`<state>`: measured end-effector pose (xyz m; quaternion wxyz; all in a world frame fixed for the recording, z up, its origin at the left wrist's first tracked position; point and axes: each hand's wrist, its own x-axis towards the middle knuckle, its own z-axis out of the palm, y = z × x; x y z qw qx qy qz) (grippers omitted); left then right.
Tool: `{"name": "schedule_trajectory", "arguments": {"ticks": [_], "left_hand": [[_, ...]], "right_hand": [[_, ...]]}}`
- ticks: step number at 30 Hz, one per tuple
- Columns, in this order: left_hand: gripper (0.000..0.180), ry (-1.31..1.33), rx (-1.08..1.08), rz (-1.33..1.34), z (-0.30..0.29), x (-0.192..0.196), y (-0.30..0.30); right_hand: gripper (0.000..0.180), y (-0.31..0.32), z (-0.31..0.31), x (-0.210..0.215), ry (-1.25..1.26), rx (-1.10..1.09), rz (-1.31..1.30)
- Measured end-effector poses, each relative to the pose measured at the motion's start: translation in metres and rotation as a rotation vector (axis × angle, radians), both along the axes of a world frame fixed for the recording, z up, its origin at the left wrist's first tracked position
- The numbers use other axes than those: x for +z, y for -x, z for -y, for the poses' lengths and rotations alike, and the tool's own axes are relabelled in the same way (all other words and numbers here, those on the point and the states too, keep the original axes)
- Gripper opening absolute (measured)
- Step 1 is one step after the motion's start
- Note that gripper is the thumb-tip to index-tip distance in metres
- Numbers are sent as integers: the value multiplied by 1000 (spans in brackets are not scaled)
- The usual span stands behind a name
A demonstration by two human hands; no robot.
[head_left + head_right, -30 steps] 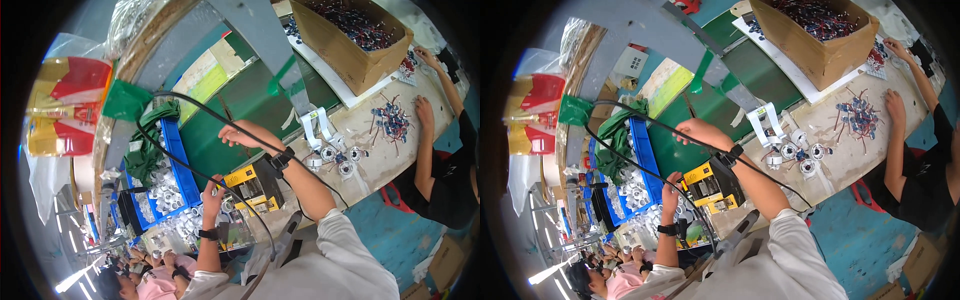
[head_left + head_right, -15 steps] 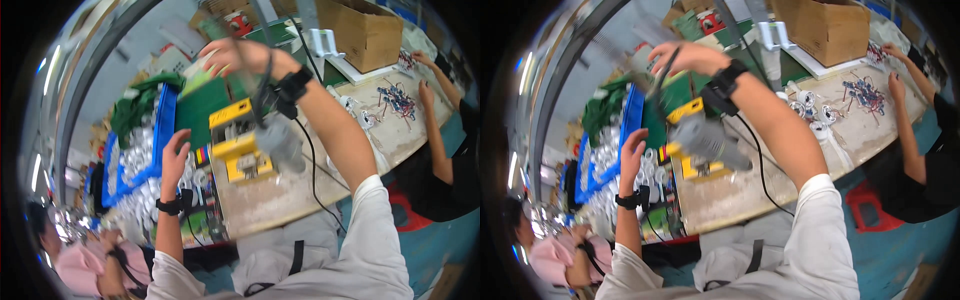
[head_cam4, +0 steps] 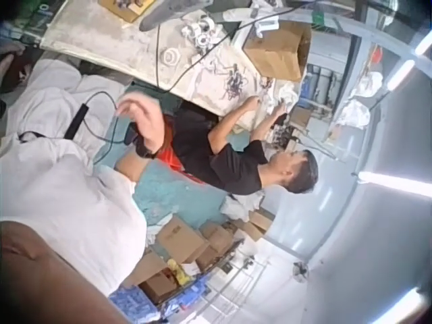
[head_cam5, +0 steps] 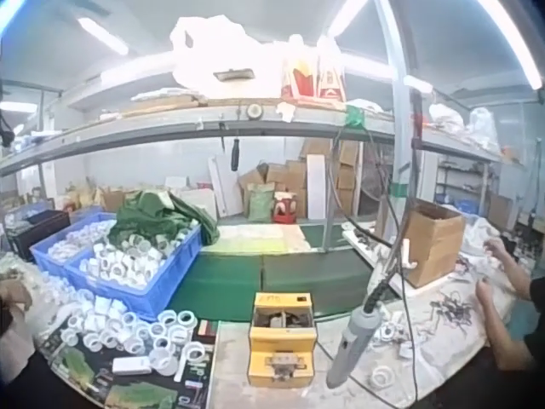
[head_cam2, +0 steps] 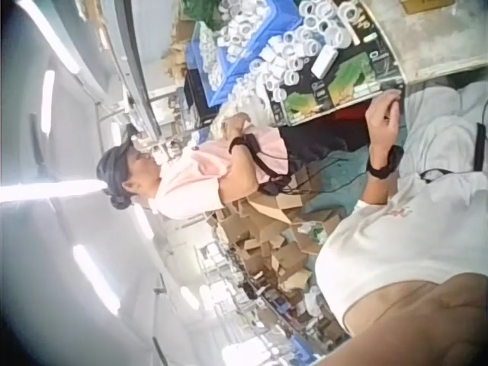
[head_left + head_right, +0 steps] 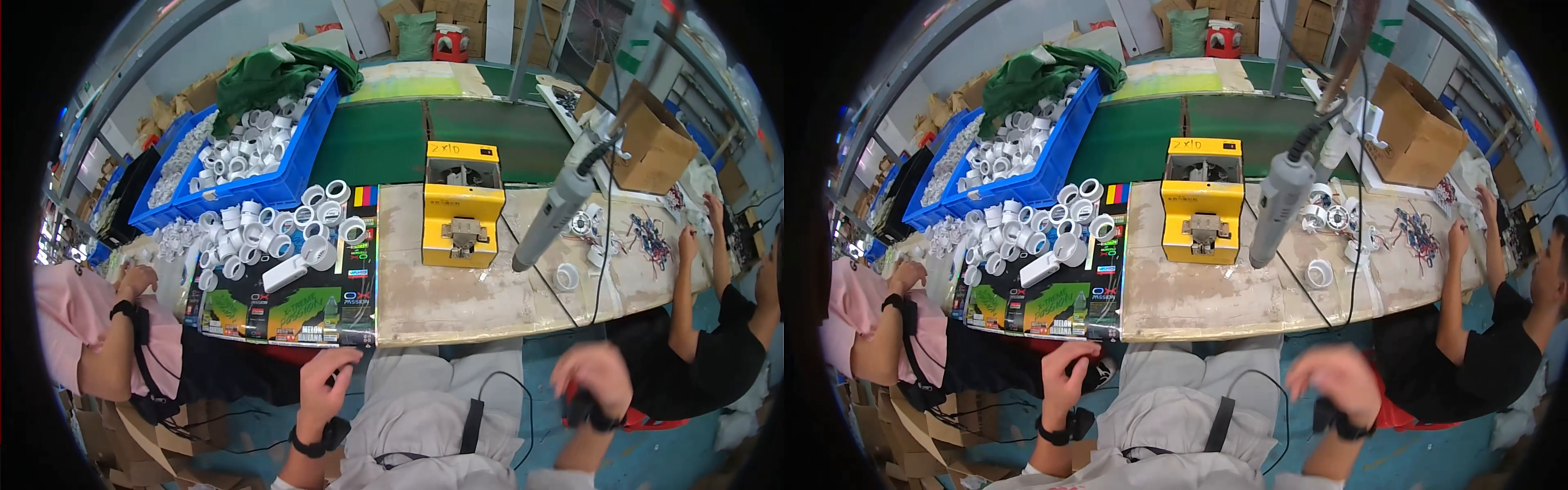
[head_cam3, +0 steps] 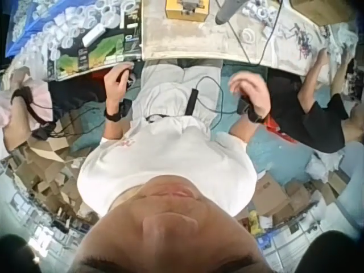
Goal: Assembling components of a small handheld portable fan at a factory workstation.
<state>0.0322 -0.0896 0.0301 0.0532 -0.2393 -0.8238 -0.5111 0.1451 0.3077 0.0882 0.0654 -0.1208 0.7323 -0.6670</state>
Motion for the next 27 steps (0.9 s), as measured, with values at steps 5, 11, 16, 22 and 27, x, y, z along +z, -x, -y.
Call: {"name": "schedule_trajectory", "arguments": {"ticks": [5, 11, 16, 22, 27], "left_hand": [[12, 232, -63, 126, 30, -76, -20], [12, 540, 65, 699, 105, -220, -72], [18, 154, -157, 912, 71, -158, -75], [17, 195, -80, 1093, 172, -176, -160], [16, 271, -54, 1206, 118, -181, -134]], "right_hand": [[24, -127, 0, -113, -335, -21, 1000], [24, -102, 0, -94, -264, -383, 833], [37, -31, 40, -101, -381, 18, 548], [45, -37, 15, -152, -611, 567, 810], [44, -31, 8, -161, -817, 601, 880]]}}
